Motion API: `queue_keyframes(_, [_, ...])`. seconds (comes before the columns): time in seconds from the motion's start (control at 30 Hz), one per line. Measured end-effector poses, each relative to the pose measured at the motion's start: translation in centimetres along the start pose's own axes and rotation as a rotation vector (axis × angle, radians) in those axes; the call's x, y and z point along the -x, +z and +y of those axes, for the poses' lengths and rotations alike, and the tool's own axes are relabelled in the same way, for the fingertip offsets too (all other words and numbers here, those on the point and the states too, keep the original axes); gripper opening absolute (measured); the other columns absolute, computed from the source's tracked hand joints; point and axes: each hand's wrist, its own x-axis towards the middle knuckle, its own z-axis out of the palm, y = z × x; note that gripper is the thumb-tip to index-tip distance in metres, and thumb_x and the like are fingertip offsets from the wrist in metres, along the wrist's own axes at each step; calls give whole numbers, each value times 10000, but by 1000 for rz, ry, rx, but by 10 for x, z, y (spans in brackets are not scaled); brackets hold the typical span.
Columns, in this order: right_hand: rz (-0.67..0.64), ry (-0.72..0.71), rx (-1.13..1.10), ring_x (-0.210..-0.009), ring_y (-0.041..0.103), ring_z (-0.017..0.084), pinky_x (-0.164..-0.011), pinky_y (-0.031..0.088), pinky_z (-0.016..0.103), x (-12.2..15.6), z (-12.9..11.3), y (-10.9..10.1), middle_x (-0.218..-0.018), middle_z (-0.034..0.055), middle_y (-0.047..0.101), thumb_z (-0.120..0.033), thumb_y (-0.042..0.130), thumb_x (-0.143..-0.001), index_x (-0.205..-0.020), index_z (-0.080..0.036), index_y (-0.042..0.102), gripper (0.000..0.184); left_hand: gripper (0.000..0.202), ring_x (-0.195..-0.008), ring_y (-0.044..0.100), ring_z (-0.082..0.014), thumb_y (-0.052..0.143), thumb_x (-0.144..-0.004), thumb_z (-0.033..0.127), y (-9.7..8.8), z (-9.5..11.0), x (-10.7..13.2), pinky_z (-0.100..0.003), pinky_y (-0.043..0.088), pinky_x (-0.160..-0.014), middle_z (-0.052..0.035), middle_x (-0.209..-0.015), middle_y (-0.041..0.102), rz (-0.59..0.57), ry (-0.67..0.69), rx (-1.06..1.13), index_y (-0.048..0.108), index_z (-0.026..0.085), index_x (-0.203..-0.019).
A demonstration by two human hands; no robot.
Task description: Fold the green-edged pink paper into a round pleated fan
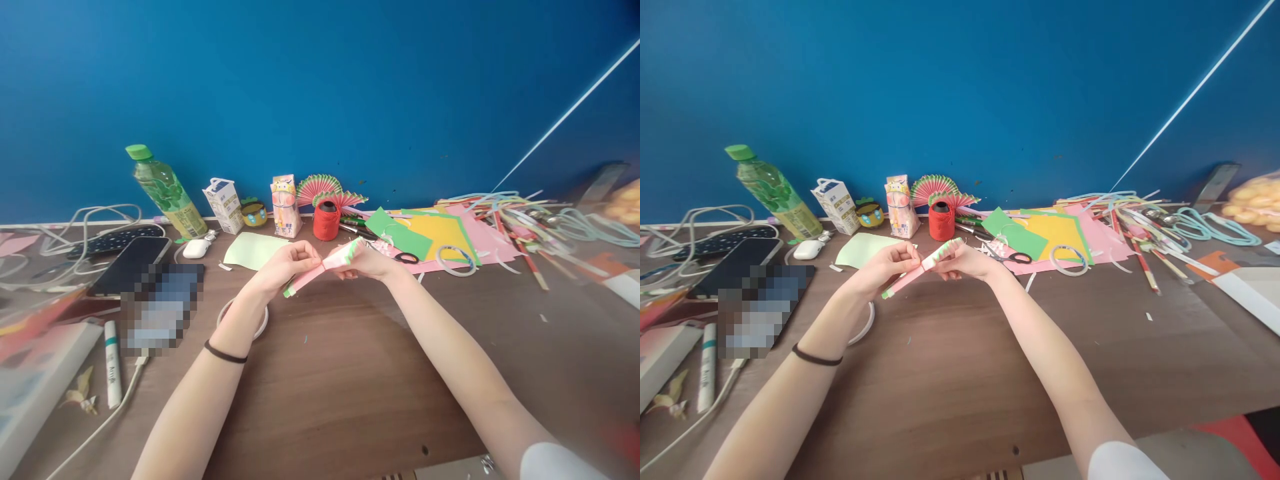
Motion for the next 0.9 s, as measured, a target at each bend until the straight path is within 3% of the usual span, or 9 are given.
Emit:
queue_keyframes(0.2, [-38, 48, -25, -407, 418, 60, -375, 283, 179, 2, -3, 0, -495, -29, 535, -182, 511, -656, -708, -131, 626, 136, 152, -716, 574, -120, 661, -685, 262, -4, 5, 2, -251, 428, -681, -13, -751, 625, -144, 61, -198, 558, 151, -680])
queue_keyframes(0.33, [-55, 68, -93, -507, 560, 111, -486, 421, 214, 2, -3, 3, -554, 3, 612, -171, 543, -678, -707, -125, 605, 82, 104, -720, 582, -131, 637, -684, 244, -4, 4, 1, -260, 435, -684, -12, -750, 637, -177, 57, -374, 576, 161, -694])
queue_keyframes(0.47, [-80, 102, -220, -654, 664, 198, -599, 507, 300, 2, -2, 7, -713, 69, 684, -217, 629, -688, -731, -125, 578, 114, 62, -575, 547, -118, 593, -698, 228, -2, 3, 1, -249, 418, -592, 18, -594, 591, -169, 44, -488, 567, 172, -700])
queue_keyframes(0.57, [-37, 114, -260, -647, 671, 215, -607, 523, 330, 1, -2, 9, -714, 67, 677, -237, 664, -671, -721, -126, 567, 156, 42, -591, 537, -130, 581, -680, 218, 0, 3, 1, -248, 403, -577, 10, -605, 579, -98, 76, -639, 585, 177, -672])
queue_keyframes(0.7, [53, 96, -205, -646, 643, 172, -626, 487, 286, -2, -2, 11, -678, 33, 651, -214, 674, -636, -701, -124, 575, 149, 60, -730, 540, -168, 571, -674, 220, 4, 5, 1, -261, 397, -650, -5, -675, 587, -3, 159, -847, 622, 192, -659])
queue_keyframes(0.9, [151, 40, 57, -589, 487, 75, -558, 345, 204, -3, -2, 12, -620, -34, 563, -218, 664, -602, -667, -122, 593, 136, 67, -734, 530, -174, 539, -703, 239, 5, 4, 1, -277, 388, -671, -6, -713, 581, 22, 97, -867, 586, 199, -678])
